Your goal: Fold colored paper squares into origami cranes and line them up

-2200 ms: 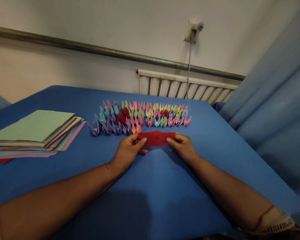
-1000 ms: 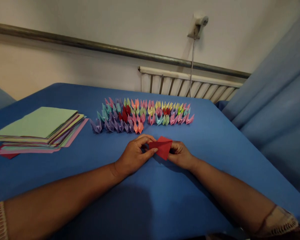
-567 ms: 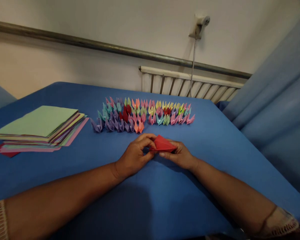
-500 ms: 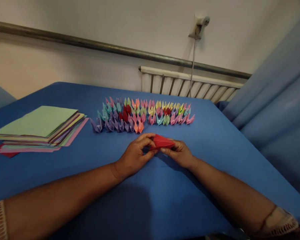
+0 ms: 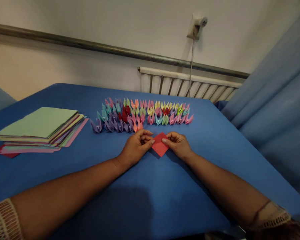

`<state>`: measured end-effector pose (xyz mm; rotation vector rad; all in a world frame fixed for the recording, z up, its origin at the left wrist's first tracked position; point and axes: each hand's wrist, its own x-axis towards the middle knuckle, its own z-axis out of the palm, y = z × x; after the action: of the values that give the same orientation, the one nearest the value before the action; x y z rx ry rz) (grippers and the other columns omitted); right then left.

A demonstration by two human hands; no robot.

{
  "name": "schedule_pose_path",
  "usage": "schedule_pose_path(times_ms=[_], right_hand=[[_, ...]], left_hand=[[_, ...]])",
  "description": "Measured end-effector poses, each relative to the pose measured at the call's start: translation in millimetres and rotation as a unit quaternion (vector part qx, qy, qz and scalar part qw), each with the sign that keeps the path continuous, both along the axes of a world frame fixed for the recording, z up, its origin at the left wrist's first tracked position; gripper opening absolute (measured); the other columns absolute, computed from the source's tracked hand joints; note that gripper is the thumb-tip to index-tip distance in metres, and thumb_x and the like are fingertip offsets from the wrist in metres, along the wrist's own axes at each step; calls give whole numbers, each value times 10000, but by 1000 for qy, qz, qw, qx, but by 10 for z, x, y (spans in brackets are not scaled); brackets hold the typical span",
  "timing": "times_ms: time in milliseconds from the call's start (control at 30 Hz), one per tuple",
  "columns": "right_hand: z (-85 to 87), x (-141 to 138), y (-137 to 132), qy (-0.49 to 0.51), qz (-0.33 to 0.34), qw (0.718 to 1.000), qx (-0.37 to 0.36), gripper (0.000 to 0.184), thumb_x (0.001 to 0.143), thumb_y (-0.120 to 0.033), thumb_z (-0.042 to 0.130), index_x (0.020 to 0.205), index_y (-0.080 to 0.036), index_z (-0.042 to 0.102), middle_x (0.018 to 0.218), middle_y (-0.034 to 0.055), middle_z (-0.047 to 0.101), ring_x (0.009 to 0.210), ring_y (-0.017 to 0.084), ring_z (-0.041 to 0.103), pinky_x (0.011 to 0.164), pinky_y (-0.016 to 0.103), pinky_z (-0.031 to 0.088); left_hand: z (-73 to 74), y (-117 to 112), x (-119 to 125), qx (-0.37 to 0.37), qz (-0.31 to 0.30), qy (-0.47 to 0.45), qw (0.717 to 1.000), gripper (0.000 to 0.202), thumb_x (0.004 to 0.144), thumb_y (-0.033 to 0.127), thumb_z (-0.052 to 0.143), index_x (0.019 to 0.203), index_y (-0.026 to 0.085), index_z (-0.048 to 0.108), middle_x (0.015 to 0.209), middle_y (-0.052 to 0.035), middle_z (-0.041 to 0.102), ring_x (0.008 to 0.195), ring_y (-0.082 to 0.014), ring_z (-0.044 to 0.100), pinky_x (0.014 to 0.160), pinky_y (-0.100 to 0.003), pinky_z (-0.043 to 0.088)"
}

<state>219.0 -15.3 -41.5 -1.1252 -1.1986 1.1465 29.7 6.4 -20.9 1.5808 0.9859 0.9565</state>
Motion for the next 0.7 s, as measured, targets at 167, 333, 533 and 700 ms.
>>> schedule_pose_path(times_ms=[167, 333, 533, 700], right_hand=[[-107, -2, 179, -6, -76, 997, -13, 326, 645, -474, 726, 683, -204, 546, 484, -67, 519, 416, 93, 431, 425, 227, 337], [-186, -39, 301, -94, -75, 992, -23, 171, 734, -352, 620, 761, -206, 534, 534, -63, 566, 444, 105, 497, 452, 223, 383], [-126, 62, 279, -310, -80, 947, -2, 213, 782, -226, 617, 987, -193, 566, 750, -6, 667, 624, 147, 610, 616, 278, 468], [-57, 173, 150, -467, -71, 876, 97, 261, 811, -163, 607, 1069, -179, 579, 1074, 89, 620, 884, 183, 607, 814, 334, 476]], left_hand=[[23, 42, 17, 188, 26, 96, 977, 278, 851, 232, 557, 1125, 190, 562, 1196, -90, 616, 1069, -213, 604, 918, -401, 496], [14, -1, 64, 321, -81, 233, 914, 333, 865, 123, 481, 1174, 209, 567, 1282, -74, 585, 1209, -220, 518, 1064, -439, 383], [-74, 68, 78, 321, -146, 353, 867, 444, 843, 229, 562, 1281, 167, 517, 1283, -116, 588, 1210, -274, 509, 1040, -452, 392], [-33, 112, 65, 318, -132, 378, 859, 457, 852, 305, 563, 1282, 151, 534, 1262, -118, 598, 1174, -286, 506, 1012, -446, 402]])
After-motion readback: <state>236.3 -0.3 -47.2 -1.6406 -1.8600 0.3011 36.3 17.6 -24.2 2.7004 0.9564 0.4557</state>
